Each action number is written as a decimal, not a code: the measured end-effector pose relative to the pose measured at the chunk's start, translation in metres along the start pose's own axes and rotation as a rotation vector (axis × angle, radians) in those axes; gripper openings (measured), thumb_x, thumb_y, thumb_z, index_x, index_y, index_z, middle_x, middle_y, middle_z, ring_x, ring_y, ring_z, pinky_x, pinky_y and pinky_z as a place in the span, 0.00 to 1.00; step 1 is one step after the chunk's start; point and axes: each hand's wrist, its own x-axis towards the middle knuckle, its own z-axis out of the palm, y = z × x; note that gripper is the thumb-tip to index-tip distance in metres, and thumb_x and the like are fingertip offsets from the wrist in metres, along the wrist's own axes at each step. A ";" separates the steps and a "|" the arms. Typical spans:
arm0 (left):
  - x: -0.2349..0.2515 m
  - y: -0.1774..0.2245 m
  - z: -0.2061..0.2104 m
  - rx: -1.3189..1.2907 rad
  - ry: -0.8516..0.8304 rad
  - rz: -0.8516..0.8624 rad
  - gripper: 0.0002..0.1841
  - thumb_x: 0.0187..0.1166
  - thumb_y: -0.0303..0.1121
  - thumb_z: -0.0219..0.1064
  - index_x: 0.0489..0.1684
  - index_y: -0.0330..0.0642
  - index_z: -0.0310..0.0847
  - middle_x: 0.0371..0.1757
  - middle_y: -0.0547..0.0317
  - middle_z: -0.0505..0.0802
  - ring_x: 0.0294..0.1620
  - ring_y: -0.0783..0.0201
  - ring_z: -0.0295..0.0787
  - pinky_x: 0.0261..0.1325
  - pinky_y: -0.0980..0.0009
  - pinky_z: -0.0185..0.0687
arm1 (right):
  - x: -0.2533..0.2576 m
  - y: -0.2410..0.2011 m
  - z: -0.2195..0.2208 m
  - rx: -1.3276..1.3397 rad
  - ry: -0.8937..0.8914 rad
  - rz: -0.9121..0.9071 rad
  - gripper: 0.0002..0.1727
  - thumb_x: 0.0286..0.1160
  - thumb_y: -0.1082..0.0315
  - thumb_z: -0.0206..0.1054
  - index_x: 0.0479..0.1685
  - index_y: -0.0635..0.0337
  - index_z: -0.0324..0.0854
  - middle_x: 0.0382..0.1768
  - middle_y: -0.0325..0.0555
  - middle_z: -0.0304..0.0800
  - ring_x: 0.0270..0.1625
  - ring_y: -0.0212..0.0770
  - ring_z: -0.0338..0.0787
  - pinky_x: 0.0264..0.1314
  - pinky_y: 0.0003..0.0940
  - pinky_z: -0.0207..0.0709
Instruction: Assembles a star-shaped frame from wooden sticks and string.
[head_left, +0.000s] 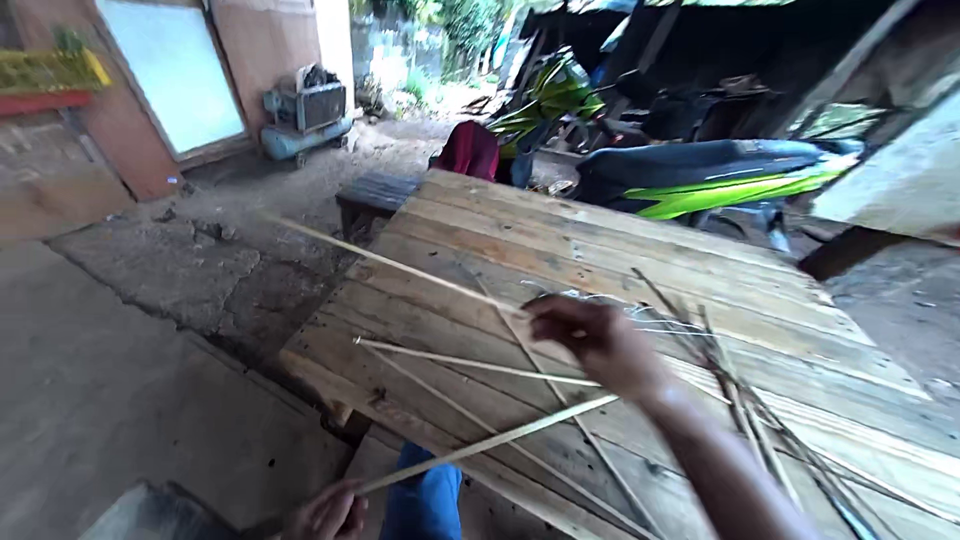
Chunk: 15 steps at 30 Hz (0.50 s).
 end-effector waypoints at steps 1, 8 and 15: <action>0.001 0.002 0.000 -0.028 0.012 -0.005 0.15 0.87 0.24 0.50 0.53 0.33 0.87 0.33 0.67 0.95 0.32 0.76 0.92 0.43 0.79 0.88 | 0.002 0.009 -0.015 -0.094 -0.021 -0.031 0.11 0.79 0.74 0.64 0.53 0.66 0.88 0.41 0.46 0.93 0.40 0.32 0.91 0.50 0.34 0.87; 0.009 0.007 -0.001 -0.190 0.000 -0.081 0.24 0.91 0.32 0.40 0.47 0.35 0.89 0.30 0.65 0.96 0.31 0.75 0.93 0.41 0.79 0.89 | 0.034 0.021 -0.042 -0.346 -0.287 -0.297 0.09 0.70 0.64 0.67 0.34 0.47 0.95 0.35 0.31 0.90 0.51 0.38 0.86 0.54 0.47 0.76; 0.010 0.006 -0.005 -0.212 0.011 -0.083 0.23 0.90 0.32 0.42 0.46 0.35 0.90 0.31 0.63 0.96 0.32 0.73 0.93 0.42 0.77 0.89 | 0.098 0.040 -0.024 -0.425 -0.524 -0.330 0.08 0.68 0.73 0.72 0.33 0.48 0.96 0.38 0.38 0.93 0.57 0.50 0.87 0.62 0.62 0.70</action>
